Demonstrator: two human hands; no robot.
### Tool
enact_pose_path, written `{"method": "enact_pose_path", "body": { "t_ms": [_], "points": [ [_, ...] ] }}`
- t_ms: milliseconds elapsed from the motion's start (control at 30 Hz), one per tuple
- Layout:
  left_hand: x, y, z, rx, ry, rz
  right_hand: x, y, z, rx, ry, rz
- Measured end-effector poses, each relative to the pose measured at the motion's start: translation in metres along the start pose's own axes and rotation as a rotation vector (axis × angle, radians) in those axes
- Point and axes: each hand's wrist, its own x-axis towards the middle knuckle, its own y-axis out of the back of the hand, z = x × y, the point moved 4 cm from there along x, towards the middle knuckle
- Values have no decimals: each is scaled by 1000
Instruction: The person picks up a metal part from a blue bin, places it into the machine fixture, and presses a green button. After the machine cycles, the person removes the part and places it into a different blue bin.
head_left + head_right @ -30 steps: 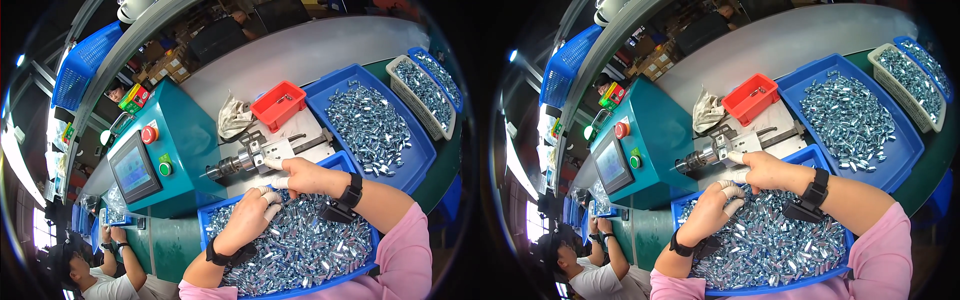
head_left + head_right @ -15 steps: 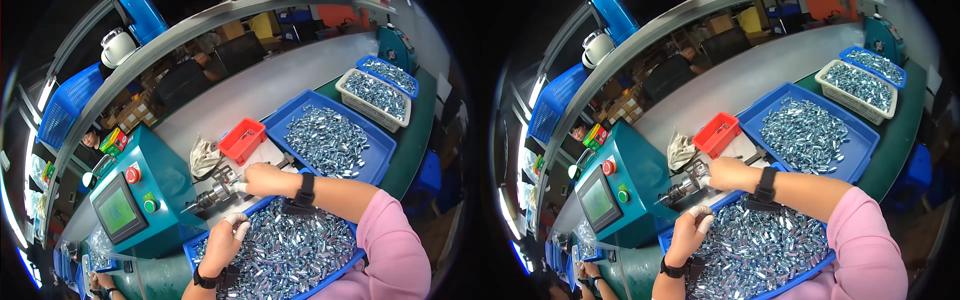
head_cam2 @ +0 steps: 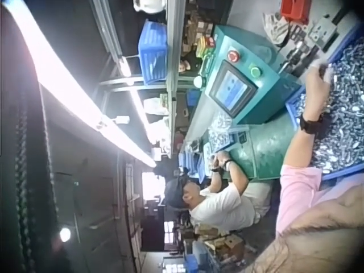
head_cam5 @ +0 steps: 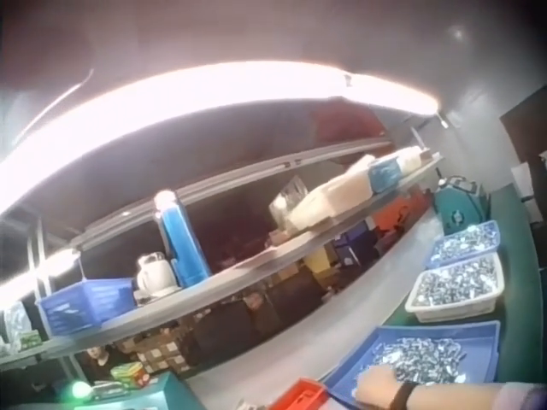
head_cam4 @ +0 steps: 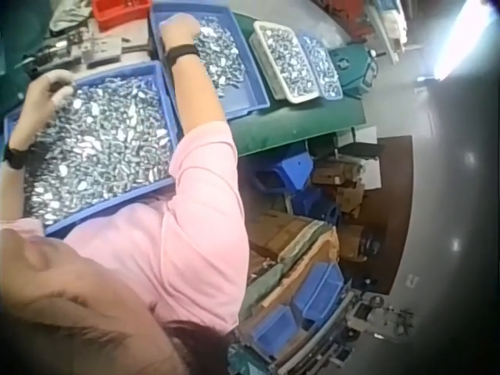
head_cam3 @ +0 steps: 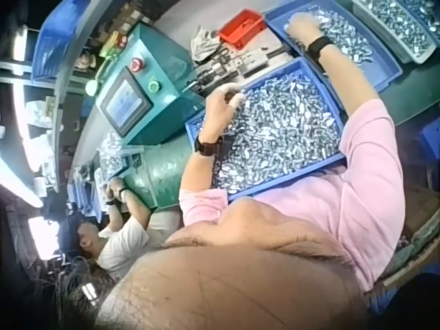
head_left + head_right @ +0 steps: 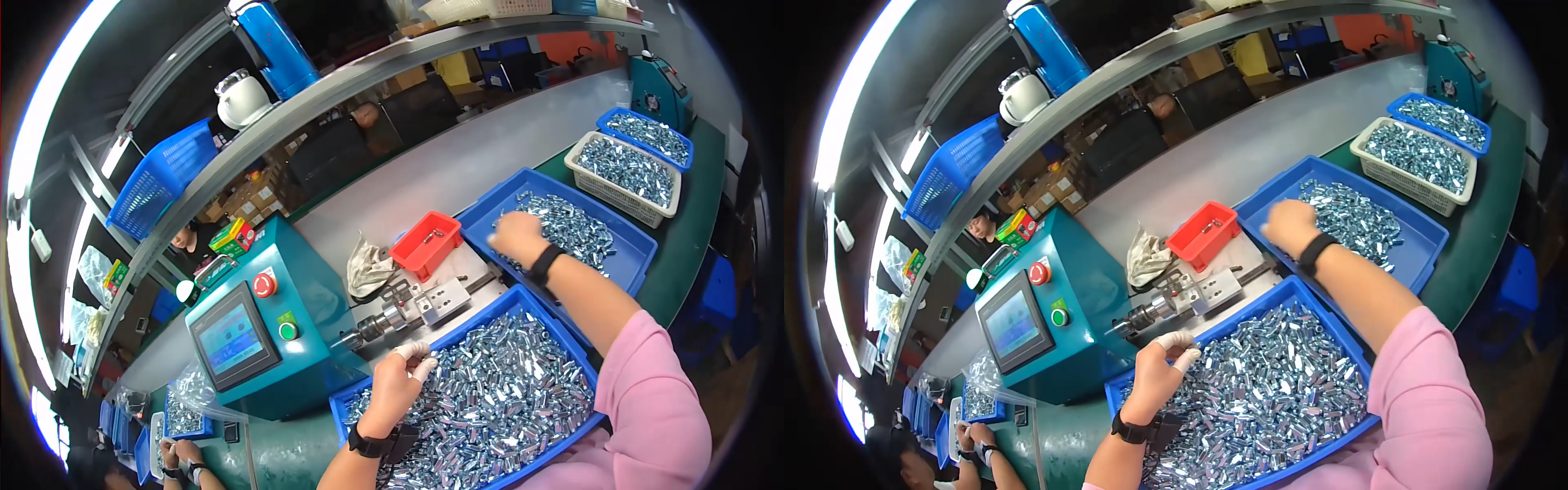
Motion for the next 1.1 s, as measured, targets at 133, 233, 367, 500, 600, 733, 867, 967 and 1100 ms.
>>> {"method": "enact_pose_path", "body": {
  "t_ms": [133, 233, 367, 500, 600, 733, 867, 967, 1100],
  "points": [
    [19, 4, 3, 72, -164, 135, 9, -38, 46, -156, -60, -77],
    [42, 11, 2, 234, -263, 211, -19, 4, -4, 95, 69, 81],
    [78, 7, 12, 579, -351, 220, -37, 10, -63, 578, 295, -143],
    [93, -2, 2, 716, -211, 110, -50, -16, -75, 717, 436, -101],
    [97, 4, 5, 798, -256, 72, -42, -23, -66, 855, 385, -186],
    [117, 14, -10, 208, 79, -160, -38, -20, -66, 922, 394, -184],
    [126, 12, -19, 199, 56, -236, -48, -13, -70, 870, 427, -181],
    [123, 14, -9, 374, 29, -192, -52, -11, -74, 845, 455, -190],
    [94, 4, 25, 734, -301, 176, -58, -9, -74, 863, 483, -230]
  ]
}}
